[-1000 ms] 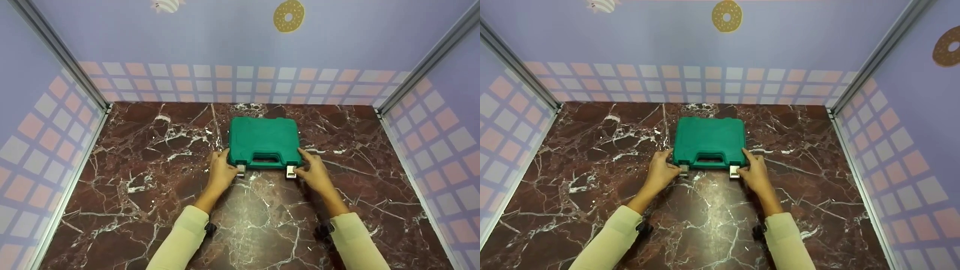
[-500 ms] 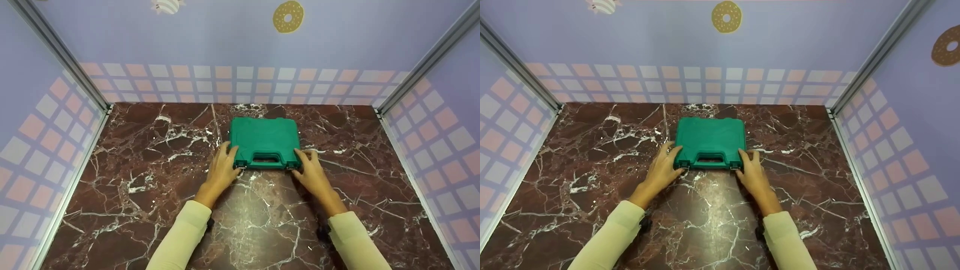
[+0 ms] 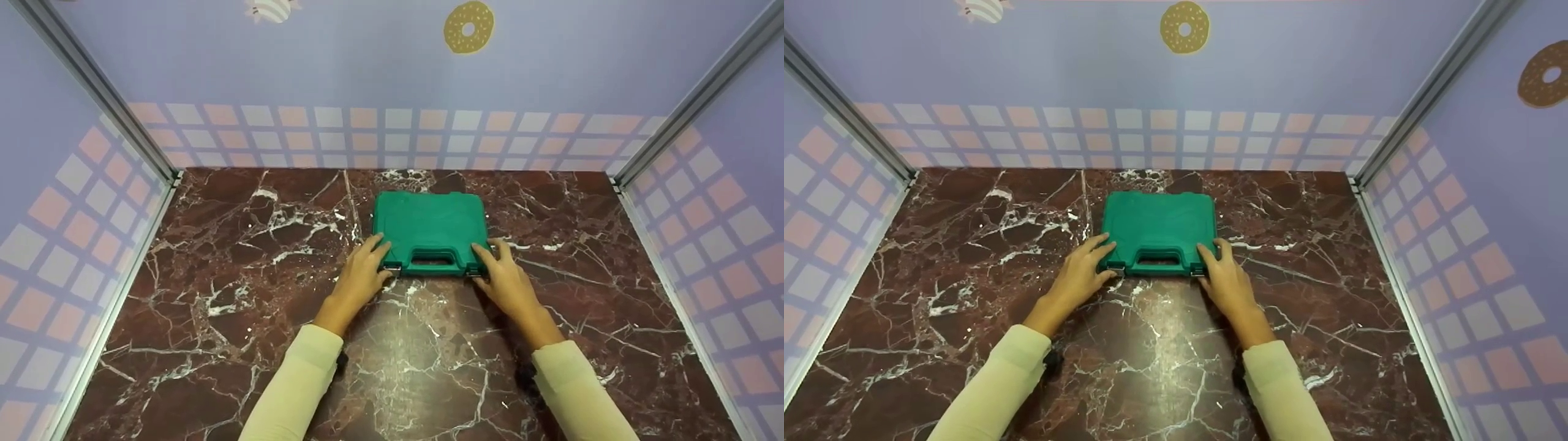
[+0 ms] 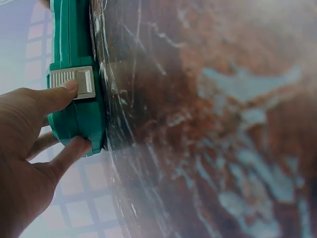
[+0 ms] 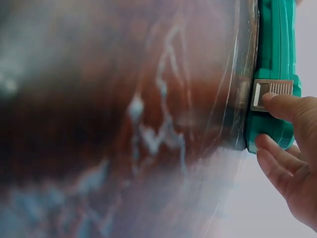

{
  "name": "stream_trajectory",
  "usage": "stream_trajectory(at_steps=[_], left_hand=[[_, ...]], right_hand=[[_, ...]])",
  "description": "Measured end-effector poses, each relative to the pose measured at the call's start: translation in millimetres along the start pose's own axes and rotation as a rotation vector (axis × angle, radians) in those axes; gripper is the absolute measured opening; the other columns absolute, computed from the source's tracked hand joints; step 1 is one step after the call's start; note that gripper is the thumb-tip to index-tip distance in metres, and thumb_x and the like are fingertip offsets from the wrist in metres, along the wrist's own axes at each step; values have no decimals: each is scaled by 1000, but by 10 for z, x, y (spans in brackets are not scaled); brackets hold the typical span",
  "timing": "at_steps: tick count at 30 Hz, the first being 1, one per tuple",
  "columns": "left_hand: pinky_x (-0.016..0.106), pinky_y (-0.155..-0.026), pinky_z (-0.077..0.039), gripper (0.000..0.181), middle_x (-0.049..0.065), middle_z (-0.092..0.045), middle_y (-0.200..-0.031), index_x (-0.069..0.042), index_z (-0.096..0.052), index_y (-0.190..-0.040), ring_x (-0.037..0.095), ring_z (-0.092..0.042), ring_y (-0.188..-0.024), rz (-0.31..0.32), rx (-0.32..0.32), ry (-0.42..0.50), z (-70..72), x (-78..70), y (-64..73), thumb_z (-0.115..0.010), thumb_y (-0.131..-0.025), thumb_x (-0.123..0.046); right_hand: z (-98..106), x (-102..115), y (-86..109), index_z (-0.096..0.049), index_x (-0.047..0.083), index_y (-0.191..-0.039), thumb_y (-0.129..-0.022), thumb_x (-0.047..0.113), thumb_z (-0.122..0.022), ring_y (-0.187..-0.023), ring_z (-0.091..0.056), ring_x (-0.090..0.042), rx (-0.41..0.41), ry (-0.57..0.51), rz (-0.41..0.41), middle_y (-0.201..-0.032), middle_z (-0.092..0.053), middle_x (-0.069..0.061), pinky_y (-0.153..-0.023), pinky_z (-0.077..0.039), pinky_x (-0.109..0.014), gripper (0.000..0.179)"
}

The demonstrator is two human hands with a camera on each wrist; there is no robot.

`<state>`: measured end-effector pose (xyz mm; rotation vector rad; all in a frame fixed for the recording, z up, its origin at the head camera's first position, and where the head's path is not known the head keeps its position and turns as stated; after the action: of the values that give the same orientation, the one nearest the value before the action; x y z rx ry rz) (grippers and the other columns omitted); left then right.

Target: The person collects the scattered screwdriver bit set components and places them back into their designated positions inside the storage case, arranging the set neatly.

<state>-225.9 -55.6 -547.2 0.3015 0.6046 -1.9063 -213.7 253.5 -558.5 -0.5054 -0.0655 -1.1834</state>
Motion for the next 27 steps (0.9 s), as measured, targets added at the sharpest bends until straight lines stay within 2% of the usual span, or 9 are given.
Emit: stream_trajectory(at_steps=[5, 11, 16, 22, 27], left_hand=[[56, -113, -45, 57, 20, -52, -153, -1, -62, -140, 43, -53, -137, -4, 9, 1, 10, 6, 13, -82, -87, -13], [55, -113, -46, 57, 19, -52, -152, -2, -63, -139, 43, -54, -136, 21, 22, 8, 30, -12, -8, -83, -87, -12], [54, -114, -45, 57, 19, -52, -153, -1, -63, -138, 41, -52, -139, 34, 35, 22, 49, -25, -27, -83, -86, -11], [55, -113, -45, 57, 19, -52, -153, -2, -64, -138, 41, -53, -138, 41, 44, 21, 59, -25, -43, -83, -85, -10], [54, -113, -46, 57, 19, -52, -153, -1, -64, -138, 41, -54, -137, 39, 44, 20, 48, -21, -29, -83, -85, -10]], right_hand=[[8, -8, -2, -60, 16, -146, -83, 15, -88, -79, -68, -39, 3, 15, -10, -143, -50, -23, -64, -58, -52, 69], [35, -12, -23, -64, 18, -141, -81, 19, -90, -92, -70, -42, -22, 12, -9, -139, -55, -23, -68, -58, -55, 65], [61, -23, -38, -67, 18, -139, -81, 24, -89, -89, -70, -44, -34, 7, -14, -137, -58, -22, -70, -58, -57, 62], [79, -34, -57, -70, 18, -136, -85, 27, -85, -97, -69, -46, -33, -17, -37, -135, -60, -19, -76, -57, -60, 54], [79, -30, -44, -71, 18, -134, -84, 26, -86, -93, -70, -46, -45, -18, -40, -134, -62, -19, -73, -57, -61, 53]])
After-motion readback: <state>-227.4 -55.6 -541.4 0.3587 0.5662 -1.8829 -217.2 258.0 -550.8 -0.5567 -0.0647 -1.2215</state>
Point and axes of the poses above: each hand's wrist, its own y-axis away from the middle knuckle, its own z-axis out of the back of the hand, x = y × z, the point moved 2 cm from there along -y, towards the middle knuckle
